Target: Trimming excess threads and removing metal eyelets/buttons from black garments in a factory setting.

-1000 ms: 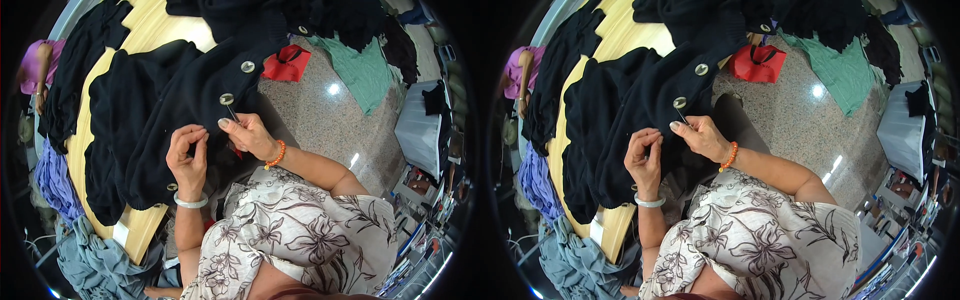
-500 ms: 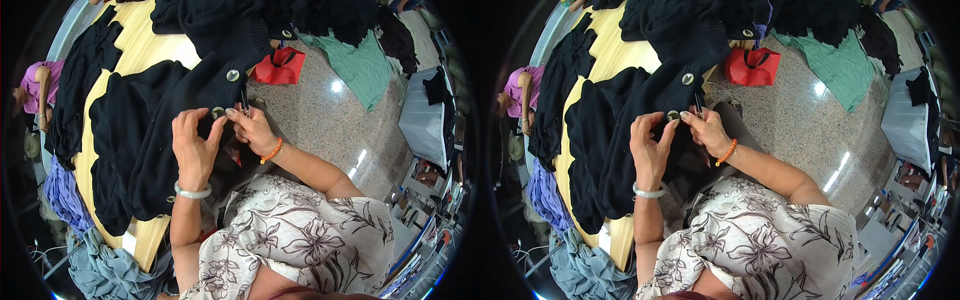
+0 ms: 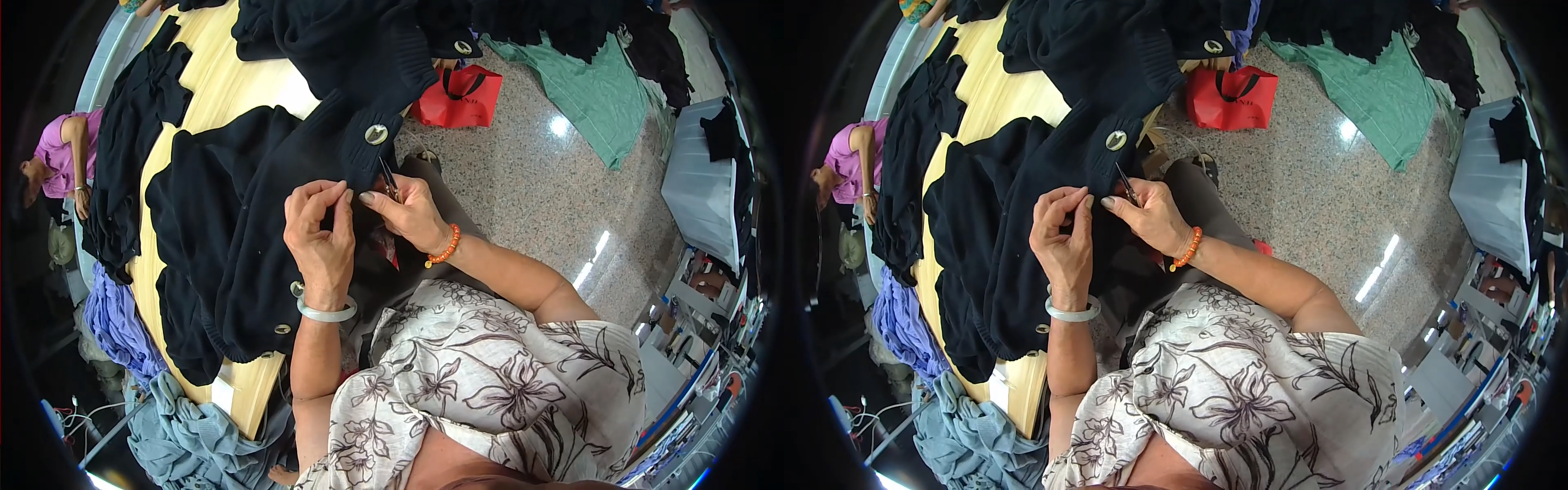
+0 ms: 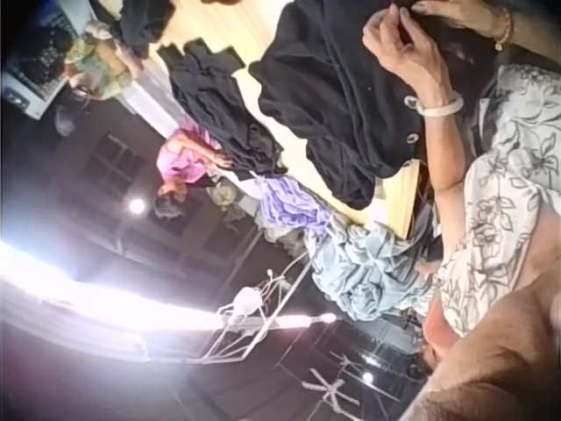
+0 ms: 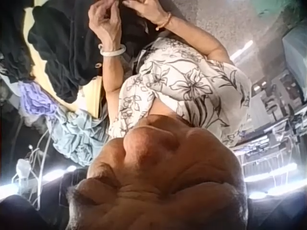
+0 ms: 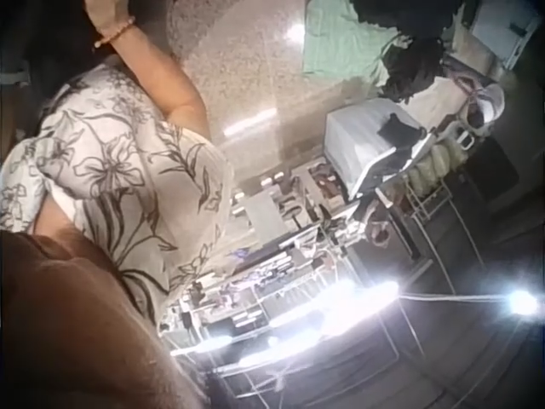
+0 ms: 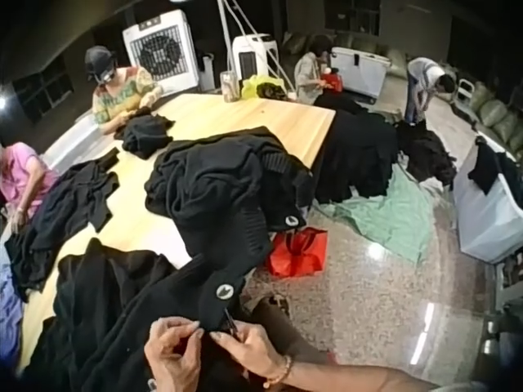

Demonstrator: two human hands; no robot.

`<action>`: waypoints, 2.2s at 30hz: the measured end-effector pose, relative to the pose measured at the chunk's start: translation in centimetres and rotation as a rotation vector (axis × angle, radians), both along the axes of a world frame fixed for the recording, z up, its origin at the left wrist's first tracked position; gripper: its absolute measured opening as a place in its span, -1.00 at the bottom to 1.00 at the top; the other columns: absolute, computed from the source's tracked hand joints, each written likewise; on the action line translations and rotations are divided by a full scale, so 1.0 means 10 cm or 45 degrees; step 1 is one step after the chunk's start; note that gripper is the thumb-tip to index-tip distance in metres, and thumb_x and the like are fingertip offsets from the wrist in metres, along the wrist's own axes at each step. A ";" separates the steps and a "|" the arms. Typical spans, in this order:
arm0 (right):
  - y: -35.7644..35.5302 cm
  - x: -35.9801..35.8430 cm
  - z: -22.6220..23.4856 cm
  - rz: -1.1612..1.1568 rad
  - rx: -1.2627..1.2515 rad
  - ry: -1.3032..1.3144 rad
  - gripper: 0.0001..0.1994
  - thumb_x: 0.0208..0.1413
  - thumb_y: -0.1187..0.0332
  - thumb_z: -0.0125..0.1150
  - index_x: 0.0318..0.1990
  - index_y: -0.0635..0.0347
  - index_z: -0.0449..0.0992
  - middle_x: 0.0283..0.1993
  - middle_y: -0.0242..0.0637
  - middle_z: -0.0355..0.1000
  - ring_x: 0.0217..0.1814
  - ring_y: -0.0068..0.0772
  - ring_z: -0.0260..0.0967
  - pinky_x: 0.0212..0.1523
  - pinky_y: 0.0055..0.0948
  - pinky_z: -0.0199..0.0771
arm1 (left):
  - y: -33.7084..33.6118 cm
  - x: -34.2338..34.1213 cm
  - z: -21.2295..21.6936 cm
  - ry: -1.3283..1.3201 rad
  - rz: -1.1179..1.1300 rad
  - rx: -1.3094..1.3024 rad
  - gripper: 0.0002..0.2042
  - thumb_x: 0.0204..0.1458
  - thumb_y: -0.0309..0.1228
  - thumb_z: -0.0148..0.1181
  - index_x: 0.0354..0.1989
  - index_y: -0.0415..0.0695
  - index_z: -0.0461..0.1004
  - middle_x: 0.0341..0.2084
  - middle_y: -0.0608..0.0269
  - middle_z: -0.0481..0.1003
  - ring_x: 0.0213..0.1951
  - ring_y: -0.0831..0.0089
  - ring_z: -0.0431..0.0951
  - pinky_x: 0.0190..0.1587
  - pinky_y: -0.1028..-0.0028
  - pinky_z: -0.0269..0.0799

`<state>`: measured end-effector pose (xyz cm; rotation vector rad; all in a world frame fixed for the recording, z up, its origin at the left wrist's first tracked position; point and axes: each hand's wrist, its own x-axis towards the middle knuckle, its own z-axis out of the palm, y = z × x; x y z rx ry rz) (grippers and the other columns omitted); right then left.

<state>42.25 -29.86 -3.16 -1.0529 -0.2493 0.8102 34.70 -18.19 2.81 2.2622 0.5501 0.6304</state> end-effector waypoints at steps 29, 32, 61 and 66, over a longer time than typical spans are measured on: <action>-0.31 0.06 0.51 0.246 -0.719 -1.550 -0.73 0.12 0.21 0.24 -0.22 0.20 0.40 -0.37 -0.19 0.45 -0.38 -0.08 0.48 -0.45 -0.23 0.43 | -0.03 -0.32 -0.10 -0.201 0.180 -0.848 -0.87 0.15 -0.44 0.24 -0.26 -0.26 0.57 -0.43 0.30 0.59 -0.53 0.74 0.39 -0.50 0.76 0.26; -0.24 0.08 0.47 0.294 -0.797 -1.663 -0.75 0.13 0.23 0.22 -0.23 0.20 0.35 -0.39 -0.22 0.44 -0.37 -0.10 0.48 -0.43 -0.23 0.45 | -0.04 -0.33 -0.10 -0.199 0.172 -0.810 -0.87 0.15 -0.43 0.25 -0.27 -0.26 0.57 -0.44 0.31 0.59 -0.53 0.75 0.37 -0.50 0.75 0.23; -0.43 0.40 0.57 0.459 -0.688 -1.536 -0.78 0.17 0.20 0.18 -0.30 0.15 0.38 -0.52 -0.25 0.45 -0.48 -0.13 0.46 -0.53 -0.23 0.33 | -0.03 -0.47 -0.06 -0.232 0.074 -1.237 -0.89 0.14 -0.44 0.25 -0.32 -0.23 0.53 -0.46 0.27 0.55 -0.55 0.71 0.36 -0.52 0.71 0.16; -0.27 0.49 0.75 0.727 -0.719 -1.582 -0.70 0.18 0.12 0.16 -0.32 0.19 0.35 -0.58 -0.13 0.44 -0.46 0.06 0.47 -0.40 -0.05 0.40 | -0.07 -0.45 -0.13 -0.299 0.021 -1.133 -0.90 0.14 -0.46 0.24 -0.34 -0.23 0.51 -0.44 0.25 0.54 -0.55 0.71 0.34 -0.51 0.72 0.16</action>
